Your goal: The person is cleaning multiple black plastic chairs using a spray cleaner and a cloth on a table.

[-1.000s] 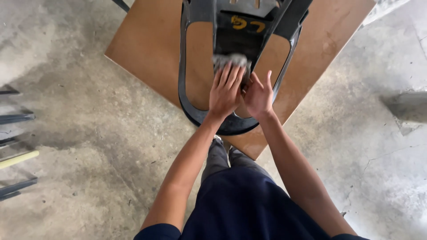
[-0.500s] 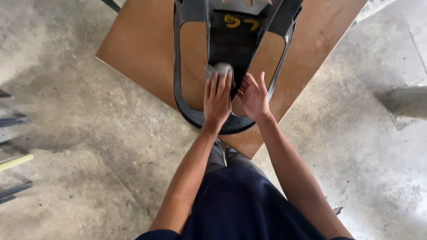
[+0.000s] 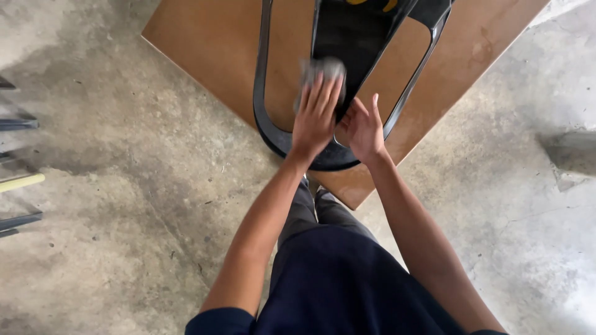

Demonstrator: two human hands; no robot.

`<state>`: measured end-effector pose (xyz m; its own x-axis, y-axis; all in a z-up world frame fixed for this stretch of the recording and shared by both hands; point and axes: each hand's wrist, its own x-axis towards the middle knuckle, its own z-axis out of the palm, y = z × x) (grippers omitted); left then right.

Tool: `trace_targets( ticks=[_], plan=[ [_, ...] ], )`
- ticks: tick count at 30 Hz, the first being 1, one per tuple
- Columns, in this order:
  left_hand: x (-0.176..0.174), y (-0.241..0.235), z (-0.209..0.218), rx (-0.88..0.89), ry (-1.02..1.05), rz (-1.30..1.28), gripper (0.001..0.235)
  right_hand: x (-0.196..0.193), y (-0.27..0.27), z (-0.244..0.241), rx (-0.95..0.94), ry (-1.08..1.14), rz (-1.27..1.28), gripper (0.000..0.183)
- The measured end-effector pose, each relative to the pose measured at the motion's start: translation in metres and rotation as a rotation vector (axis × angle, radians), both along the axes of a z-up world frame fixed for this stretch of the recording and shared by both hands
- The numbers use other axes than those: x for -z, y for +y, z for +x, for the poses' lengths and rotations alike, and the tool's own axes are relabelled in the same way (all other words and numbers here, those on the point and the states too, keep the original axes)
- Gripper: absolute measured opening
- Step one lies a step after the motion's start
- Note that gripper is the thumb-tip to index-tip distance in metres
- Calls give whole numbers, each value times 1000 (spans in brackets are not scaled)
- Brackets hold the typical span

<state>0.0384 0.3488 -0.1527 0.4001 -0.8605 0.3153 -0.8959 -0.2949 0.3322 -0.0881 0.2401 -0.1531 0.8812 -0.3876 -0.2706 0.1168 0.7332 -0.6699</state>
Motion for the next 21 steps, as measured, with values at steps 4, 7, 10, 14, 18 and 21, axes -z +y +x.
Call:
trace_targets(
  ticks=[4,7,10,14,18,21],
  plan=[
    [93,97,-69,60,107,110,61,9,8,-12,-77,87,-84,101],
    [83,119,-85,52,159,214,60,41,24,-27,-126,217,-145,106],
    [69,118,-71,88,155,229,56,51,33,-30,-75,282,-233,107],
    [54,94,-45,194,48,187,52,48,32,-33,-88,253,-191,104],
    [34,68,-36,194,-39,126,52,31,34,-34,-56,235,-112,99],
    [74,107,-42,308,-57,214,54,37,43,-41,31,225,-175,90]
  ],
)
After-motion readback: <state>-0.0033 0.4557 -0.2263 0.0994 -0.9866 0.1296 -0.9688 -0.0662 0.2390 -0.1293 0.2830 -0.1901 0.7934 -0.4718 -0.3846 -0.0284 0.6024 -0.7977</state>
